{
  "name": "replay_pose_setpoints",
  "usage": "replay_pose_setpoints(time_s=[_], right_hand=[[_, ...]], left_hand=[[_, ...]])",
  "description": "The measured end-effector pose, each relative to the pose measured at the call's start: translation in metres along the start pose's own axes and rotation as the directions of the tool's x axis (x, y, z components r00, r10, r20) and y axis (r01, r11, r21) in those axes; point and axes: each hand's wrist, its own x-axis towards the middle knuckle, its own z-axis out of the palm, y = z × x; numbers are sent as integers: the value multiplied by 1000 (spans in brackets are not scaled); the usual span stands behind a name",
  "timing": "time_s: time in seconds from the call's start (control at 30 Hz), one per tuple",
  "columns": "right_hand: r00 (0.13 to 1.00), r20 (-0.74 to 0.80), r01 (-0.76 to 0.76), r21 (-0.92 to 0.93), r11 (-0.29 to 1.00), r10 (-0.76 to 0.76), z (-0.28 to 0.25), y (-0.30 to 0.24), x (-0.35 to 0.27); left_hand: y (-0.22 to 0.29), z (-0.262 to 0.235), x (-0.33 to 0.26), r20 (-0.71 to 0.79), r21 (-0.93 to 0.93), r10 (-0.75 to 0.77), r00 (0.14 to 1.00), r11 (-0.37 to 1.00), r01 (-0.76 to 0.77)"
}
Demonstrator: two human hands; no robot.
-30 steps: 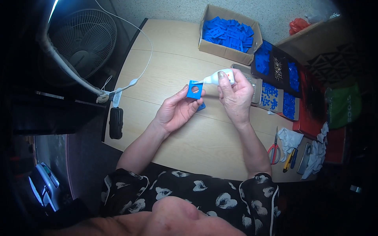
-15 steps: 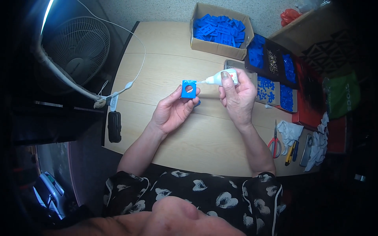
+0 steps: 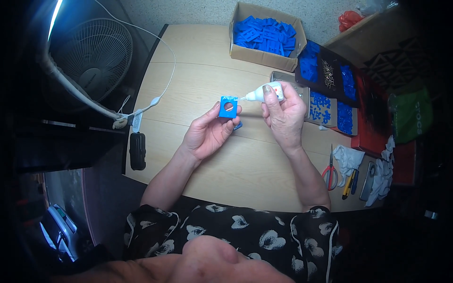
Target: The person glues small metal pins onto blue plastic parts using a glue bottle at an assembly station.
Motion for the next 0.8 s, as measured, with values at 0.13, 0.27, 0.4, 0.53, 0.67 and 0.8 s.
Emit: replay_pose_setpoints(time_s=[0.13,0.27,0.4,0.53,0.67,0.8], right_hand=[[1000,-8,-19,2,1000,19,1,0,1],[1000,6,-19,-9,1000,19,-2,-1,1],[1000,2,-10,0,1000,10,-2,0,1],[1000,14,-24,15,1000,24,0,1,2],[1000,15,-1,7,1000,1,-2,0,1],[1000,5,-9,13,1000,9,0,-1,2]], left_hand=[[0,0,1,-12,3,-4,1000,1000,4],[0,0,1,-7,8,2,1000,1000,-2],[-2,-4,2,15,-62,10,1000,998,-9],[-1,-4,1,12,-60,9,1000,998,-8],[0,-4,3,10,-66,-3,1000,998,3],[-1,-5,2,22,-74,0,1000,997,1]])
